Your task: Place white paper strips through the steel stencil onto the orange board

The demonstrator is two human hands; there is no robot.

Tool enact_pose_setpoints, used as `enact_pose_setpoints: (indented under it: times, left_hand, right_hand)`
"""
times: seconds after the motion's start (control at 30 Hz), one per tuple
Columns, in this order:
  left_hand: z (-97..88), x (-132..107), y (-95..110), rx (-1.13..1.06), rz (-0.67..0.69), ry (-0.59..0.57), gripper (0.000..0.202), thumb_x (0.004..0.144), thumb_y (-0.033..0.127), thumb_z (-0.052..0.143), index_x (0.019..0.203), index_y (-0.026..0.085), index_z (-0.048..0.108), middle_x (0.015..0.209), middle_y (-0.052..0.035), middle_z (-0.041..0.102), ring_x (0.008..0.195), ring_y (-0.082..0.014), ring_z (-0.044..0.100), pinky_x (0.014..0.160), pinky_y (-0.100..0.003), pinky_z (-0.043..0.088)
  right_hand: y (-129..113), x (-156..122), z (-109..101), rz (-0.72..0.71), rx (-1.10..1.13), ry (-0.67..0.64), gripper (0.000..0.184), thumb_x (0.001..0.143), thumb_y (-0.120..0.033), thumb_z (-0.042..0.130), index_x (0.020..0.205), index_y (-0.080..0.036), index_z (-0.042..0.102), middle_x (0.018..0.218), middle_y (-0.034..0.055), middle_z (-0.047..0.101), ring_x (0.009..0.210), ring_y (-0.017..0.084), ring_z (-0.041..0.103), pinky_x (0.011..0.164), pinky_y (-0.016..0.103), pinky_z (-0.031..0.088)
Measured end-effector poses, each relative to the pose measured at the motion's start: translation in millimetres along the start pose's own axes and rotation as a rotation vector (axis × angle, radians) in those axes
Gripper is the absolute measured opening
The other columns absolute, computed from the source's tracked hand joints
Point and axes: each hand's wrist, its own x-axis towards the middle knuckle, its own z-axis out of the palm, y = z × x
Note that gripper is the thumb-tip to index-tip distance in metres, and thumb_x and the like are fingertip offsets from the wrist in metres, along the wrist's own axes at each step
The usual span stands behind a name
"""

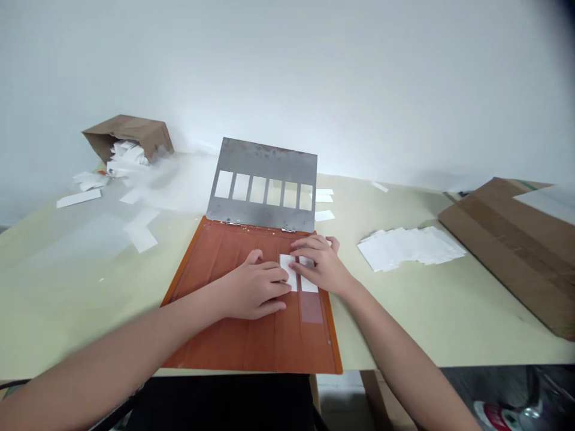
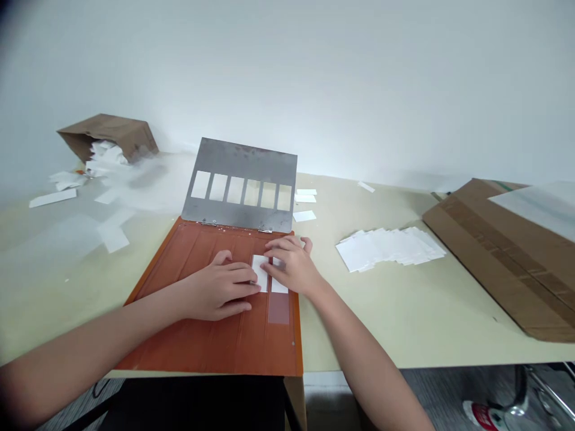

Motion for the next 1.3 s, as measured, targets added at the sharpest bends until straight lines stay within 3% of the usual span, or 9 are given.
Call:
enact_pose_setpoints:
  times: [0.2,0.37,0.47,0.6,0.7,0.77,0.9,1.17,1.3]
  left_hand:
    - [-0.3,0.4,0.7,0.158,0.128,0.177,0.013,0.096,0.026,0.057,0.092,0.018,0.066,0.091,-0.0005,0.067,0.092,-0.0166,0.061,0.081,-0.036,0.032]
    - [-0.6,3.5,0.7,0.172,0.233,0.429,0.011,0.095,0.016,0.053,0.097,0.017,0.064,0.087,0.0009,0.068,0.085,-0.0141,0.061,0.08,-0.036,0.032]
    - [2.0,4.8,-0.2,0.146,0.229,0.424,0.012,0.096,0.015,0.051,0.096,0.017,0.063,0.086,0.0007,0.068,0.085,-0.0143,0.061,0.081,-0.037,0.033]
    - [5.9,4.9,-3.4,0.115,0.198,0.364,0.012,0.096,0.015,0.051,0.096,0.018,0.062,0.087,-0.0002,0.068,0.088,-0.0155,0.063,0.082,-0.037,0.033]
    - [7.2,5.5,-6.4,0.099,0.183,0.343,0.015,0.098,0.016,0.049,0.096,0.019,0.063,0.089,-0.0002,0.068,0.09,-0.0161,0.063,0.083,-0.038,0.032]
    - [6.4,7.1,-7.9,0.095,0.181,0.33,0.017,0.099,0.017,0.047,0.095,0.02,0.064,0.088,-0.0004,0.069,0.09,-0.0164,0.063,0.083,-0.038,0.031]
    - [0.6,12.2,-8.6,0.093,0.141,0.235,0.022,0.1,0.017,0.045,0.093,0.019,0.066,0.09,-0.002,0.07,0.09,-0.0174,0.063,0.083,-0.038,0.03]
    - [-18.4,22.7,-5.4,-0.001,-0.07,-0.011,0.018,0.096,0.024,0.052,0.088,0.02,0.067,0.096,-0.0026,0.072,0.092,-0.0195,0.065,0.082,-0.038,0.031]
    - [-12.2,27.2,-6.0,-0.047,-0.14,0.018,0.016,0.097,0.026,0.051,0.099,0.02,0.066,0.106,-0.0032,0.072,0.097,-0.0202,0.065,0.088,-0.038,0.031]
  right_hand:
    - [-10.7,0.1,-2.8,0.064,0.253,0.016,0.015,0.092,-0.037,0.06,0.09,-0.023,0.064,0.102,0.0032,0.074,0.101,0.021,0.066,0.099,0.047,0.036]
    - [12.4,1.1,-18.7,0.066,0.517,0.261,0.021,0.092,-0.041,0.057,0.094,-0.022,0.065,0.083,0.0012,0.071,0.075,0.016,0.067,0.075,0.032,0.05]
    - [42.1,-1.4,-40.0,0.19,0.222,0.337,0.025,0.091,-0.04,0.055,0.098,-0.023,0.071,0.081,0.002,0.071,0.078,0.018,0.067,0.082,0.036,0.047]
    - [76.9,-9.4,-63.0,0.491,-0.239,0.142,0.028,0.089,-0.035,0.05,0.1,-0.026,0.074,0.083,0.0038,0.074,0.085,0.024,0.067,0.098,0.058,0.028]
    - [92.6,-13.8,-68.1,0.729,-0.337,-0.02,0.028,0.084,-0.03,0.05,0.096,-0.027,0.075,0.09,0.0051,0.075,0.09,0.028,0.064,0.096,0.061,0.024]
    - [97.5,-14.9,-68.4,0.786,-0.403,-0.035,0.029,0.081,-0.025,0.051,0.097,-0.027,0.075,0.102,0.0065,0.074,0.098,0.03,0.062,0.096,0.063,0.023]
    - [93.4,-11.2,-68.2,0.669,-0.403,0.099,0.029,0.082,-0.024,0.054,0.104,-0.026,0.072,0.119,0.0078,0.07,0.105,0.032,0.061,0.097,0.061,0.023]
    - [53.4,3.8,-36.5,0.034,0.046,0.202,0.016,0.092,-0.033,0.057,0.095,-0.026,0.071,0.099,0.0025,0.077,0.094,0.022,0.069,0.091,0.042,0.032]
    - [45.5,-4.5,-19.8,-0.172,0.165,0.262,0.011,0.091,-0.028,0.06,0.092,-0.024,0.07,0.092,0.0011,0.077,0.089,0.019,0.068,0.088,0.04,0.035]
